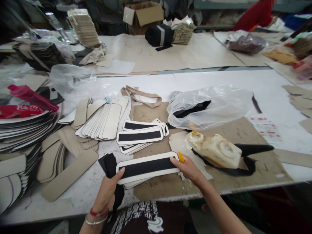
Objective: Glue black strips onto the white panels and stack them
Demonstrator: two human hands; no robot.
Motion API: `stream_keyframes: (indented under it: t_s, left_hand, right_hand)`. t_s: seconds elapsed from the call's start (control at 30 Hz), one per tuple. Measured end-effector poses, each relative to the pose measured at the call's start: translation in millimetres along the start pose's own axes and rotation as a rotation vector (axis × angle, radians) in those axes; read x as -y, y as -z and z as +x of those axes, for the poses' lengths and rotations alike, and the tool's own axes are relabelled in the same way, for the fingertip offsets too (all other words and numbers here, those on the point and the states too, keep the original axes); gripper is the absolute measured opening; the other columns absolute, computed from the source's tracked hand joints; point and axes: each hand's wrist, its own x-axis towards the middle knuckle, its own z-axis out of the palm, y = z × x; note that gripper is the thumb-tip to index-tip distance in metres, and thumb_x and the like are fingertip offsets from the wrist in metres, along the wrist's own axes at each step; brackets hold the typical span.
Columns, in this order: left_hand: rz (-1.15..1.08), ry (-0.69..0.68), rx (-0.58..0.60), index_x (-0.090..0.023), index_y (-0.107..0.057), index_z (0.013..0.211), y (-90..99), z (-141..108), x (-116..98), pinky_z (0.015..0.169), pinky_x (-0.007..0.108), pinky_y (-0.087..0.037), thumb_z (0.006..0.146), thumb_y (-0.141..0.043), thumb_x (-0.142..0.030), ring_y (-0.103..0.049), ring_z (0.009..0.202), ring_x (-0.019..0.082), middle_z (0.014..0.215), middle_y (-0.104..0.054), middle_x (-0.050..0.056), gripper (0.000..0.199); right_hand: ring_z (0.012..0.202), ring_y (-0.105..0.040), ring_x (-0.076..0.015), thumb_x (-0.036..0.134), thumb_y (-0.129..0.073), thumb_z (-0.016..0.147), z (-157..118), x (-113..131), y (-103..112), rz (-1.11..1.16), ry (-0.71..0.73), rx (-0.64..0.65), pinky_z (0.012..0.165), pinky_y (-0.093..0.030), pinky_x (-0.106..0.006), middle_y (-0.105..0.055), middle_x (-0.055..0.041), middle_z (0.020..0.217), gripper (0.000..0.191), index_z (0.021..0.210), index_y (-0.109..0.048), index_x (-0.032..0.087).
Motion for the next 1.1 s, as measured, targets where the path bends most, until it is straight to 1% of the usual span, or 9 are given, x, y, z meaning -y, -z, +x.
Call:
stream_keyframes:
  t_s: [0.07,0.17,0.33,0.47,0.63,0.73,0.9,1.0,1.1]
  left_hand:
    - [-0.009,0.025,0.003,-0.019,-0.048,0.118,0.0,0.3,-1.8,0.095,0.036,-0.039,0.067,-0.066,-0.027,-0.053,0.104,0.019,0.113,-0.059,0.005,0.054]
    - [-0.027,0.069,-0.008,-0.018,-0.05,0.116,0.6,1.1,-3.9,0.095,0.036,-0.038,0.066,-0.067,-0.025,-0.053,0.104,0.02,0.111,-0.06,0.006,0.053]
    - [-0.071,0.092,-0.002,-0.021,-0.051,0.115,1.8,2.0,-5.6,0.095,0.039,-0.038,0.066,-0.067,-0.024,-0.055,0.101,0.02,0.107,-0.062,0.004,0.051]
    - [-0.077,0.135,-0.006,-0.02,-0.054,0.112,1.0,0.5,-8.6,0.093,0.039,-0.041,0.066,-0.066,-0.021,-0.057,0.098,0.021,0.103,-0.064,0.003,0.048]
    - [-0.064,0.152,0.009,-0.021,-0.054,0.111,-1.0,-1.2,-10.2,0.09,0.038,-0.043,0.066,-0.066,-0.019,-0.058,0.097,0.021,0.104,-0.064,0.003,0.047]
    - [-0.061,0.165,0.014,-0.02,-0.054,0.112,-0.3,-2.9,-10.7,0.09,0.038,-0.044,0.067,-0.065,-0.019,-0.058,0.096,0.021,0.102,-0.064,0.004,0.046]
    - [-0.078,0.231,0.024,-0.019,-0.054,0.112,4.7,-4.9,-10.2,0.087,0.038,-0.046,0.066,-0.065,-0.017,-0.06,0.091,0.022,0.098,-0.066,0.006,0.047]
    - [-0.109,0.293,0.037,-0.018,-0.053,0.113,7.4,-4.4,-7.8,0.084,0.038,-0.047,0.067,-0.064,-0.018,-0.062,0.087,0.022,0.095,-0.067,0.007,0.047]
    - [-0.119,0.299,0.048,-0.018,-0.054,0.112,7.1,-4.0,-7.5,0.083,0.037,-0.047,0.067,-0.064,-0.019,-0.062,0.086,0.021,0.094,-0.067,0.007,0.046]
  right_hand:
    - [0.066,-0.053,-0.0152,0.048,-0.053,0.071,3.3,0.4,-0.4,0.003,0.004,-0.003,0.062,-0.042,-0.023,-0.059,-0.0006,0.07,0.033,0.074,-0.057,0.016]
    - [0.068,-0.054,-0.0165,0.049,-0.052,0.072,6.2,1.3,-2.9,0.059,-0.011,0.017,0.064,-0.043,-0.025,-0.06,-0.0015,0.071,0.034,0.076,-0.057,0.016]
    - [0.071,-0.056,-0.0181,0.049,-0.05,0.074,5.2,2.9,-6.7,0.165,-0.007,0.04,0.066,-0.044,-0.027,-0.061,-0.0023,0.072,0.034,0.079,-0.058,0.016]
    - [0.066,-0.054,-0.0167,0.05,-0.05,0.073,2.8,1.9,-7.2,0.198,-0.017,0.036,0.062,-0.043,-0.026,-0.06,-0.0016,0.068,0.034,0.073,-0.058,0.017]
    - [0.056,-0.048,-0.0128,0.05,-0.056,0.069,1.8,-3.6,-6.6,0.131,-0.042,-0.061,0.054,-0.039,-0.023,-0.055,0.0007,0.06,0.034,0.068,-0.056,0.015]
    - [0.056,-0.047,-0.0125,0.049,-0.055,0.07,-2.0,-5.3,-6.7,0.139,-0.027,-0.072,0.053,-0.038,-0.023,-0.055,0.0008,0.06,0.033,0.068,-0.057,0.016]
    - [0.061,-0.051,-0.0148,0.049,-0.053,0.072,-13.2,-2.4,-10.2,0.276,0.003,-0.008,0.058,-0.041,-0.026,-0.058,-0.0011,0.066,0.031,0.072,-0.059,0.018]
    - [0.062,-0.051,-0.0146,0.049,-0.054,0.072,-17.2,-1.3,-13.7,0.394,0.016,-0.009,0.058,-0.042,-0.025,-0.057,-0.001,0.065,0.03,0.074,-0.058,0.019]
    - [0.061,-0.05,-0.0141,0.049,-0.053,0.073,-18.7,-2.7,-15.0,0.449,0.018,-0.014,0.058,-0.042,-0.025,-0.055,-0.0004,0.063,0.031,0.073,-0.056,0.019]
